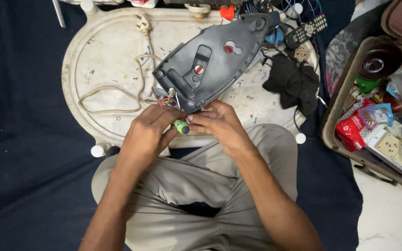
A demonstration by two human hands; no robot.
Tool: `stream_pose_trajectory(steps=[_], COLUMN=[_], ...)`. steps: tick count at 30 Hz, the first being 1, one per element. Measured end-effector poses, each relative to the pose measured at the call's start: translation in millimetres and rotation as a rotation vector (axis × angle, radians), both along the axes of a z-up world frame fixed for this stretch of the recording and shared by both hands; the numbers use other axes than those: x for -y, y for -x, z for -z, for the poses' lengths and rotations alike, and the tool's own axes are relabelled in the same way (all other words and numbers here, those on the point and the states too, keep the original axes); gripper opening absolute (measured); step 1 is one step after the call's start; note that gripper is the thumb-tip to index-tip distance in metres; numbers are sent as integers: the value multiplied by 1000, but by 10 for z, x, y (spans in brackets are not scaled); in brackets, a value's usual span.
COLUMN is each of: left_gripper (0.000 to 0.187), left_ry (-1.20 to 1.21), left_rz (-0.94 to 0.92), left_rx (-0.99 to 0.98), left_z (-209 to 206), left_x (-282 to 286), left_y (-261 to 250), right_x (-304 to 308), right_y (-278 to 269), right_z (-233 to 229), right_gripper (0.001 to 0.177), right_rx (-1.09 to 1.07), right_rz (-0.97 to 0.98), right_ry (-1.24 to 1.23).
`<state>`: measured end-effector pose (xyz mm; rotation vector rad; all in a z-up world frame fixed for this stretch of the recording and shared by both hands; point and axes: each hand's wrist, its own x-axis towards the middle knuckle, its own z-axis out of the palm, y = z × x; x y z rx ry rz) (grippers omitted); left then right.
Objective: The person repairs a disassembled electric iron by manipulating its internal wiring with a screwdriver. They adjust and tighten connections within the exposed base of the appliance.
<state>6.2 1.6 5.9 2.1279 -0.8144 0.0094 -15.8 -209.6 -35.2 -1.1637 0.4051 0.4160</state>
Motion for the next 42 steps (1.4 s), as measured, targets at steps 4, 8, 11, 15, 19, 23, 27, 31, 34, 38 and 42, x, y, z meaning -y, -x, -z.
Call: stream_pose_trajectory(steps=[4, 8, 11, 15, 19, 23, 27, 31, 34, 38, 42], left_gripper=[28, 32, 30, 32, 30, 23, 20, 21, 22, 22, 19], left_ry=[12, -48, -69, -56, -58, -19, -24, -17, 33, 26, -9], left_rz=[-24, -39, -54, -20, -2, -8, -46, -40, -25, -40, -109], left_rx=[-78, -128, -160, -119, -77, -119, -185, -161, -147, -220, -425], left_z=[-31, -55, -41, -31, -29, -3, -13, -18, -23, -24, -34], left_x=[8, 12, 9, 16, 50, 69, 66, 56, 32, 33, 29], left_y=[-21, -54, -70, -77, -69, -48, -63, -33, -54, -85, -93], right_x=[-3, -4, -1, 5, 31, 45, 53, 73, 59, 52, 33], right_y=[-6, -26, -12, 4, 16, 72, 71, 123, 113, 99, 86], right_z=[-3, -6, 20, 46, 47, 51, 18, 3, -4, -15, -25], right_gripper=[29, 29, 29, 27, 26, 26, 26, 28, 32, 33, 32], right_rx=[-23, -26, -24, -47, -22, -9, 0, 38, 61, 20, 34], right_rz=[-6, -13, 4, 8, 25, 21, 16, -13, -41, -25, -18], right_ry=[6, 4, -21, -49, -70, -44, -45, -84, -57, -24, 1])
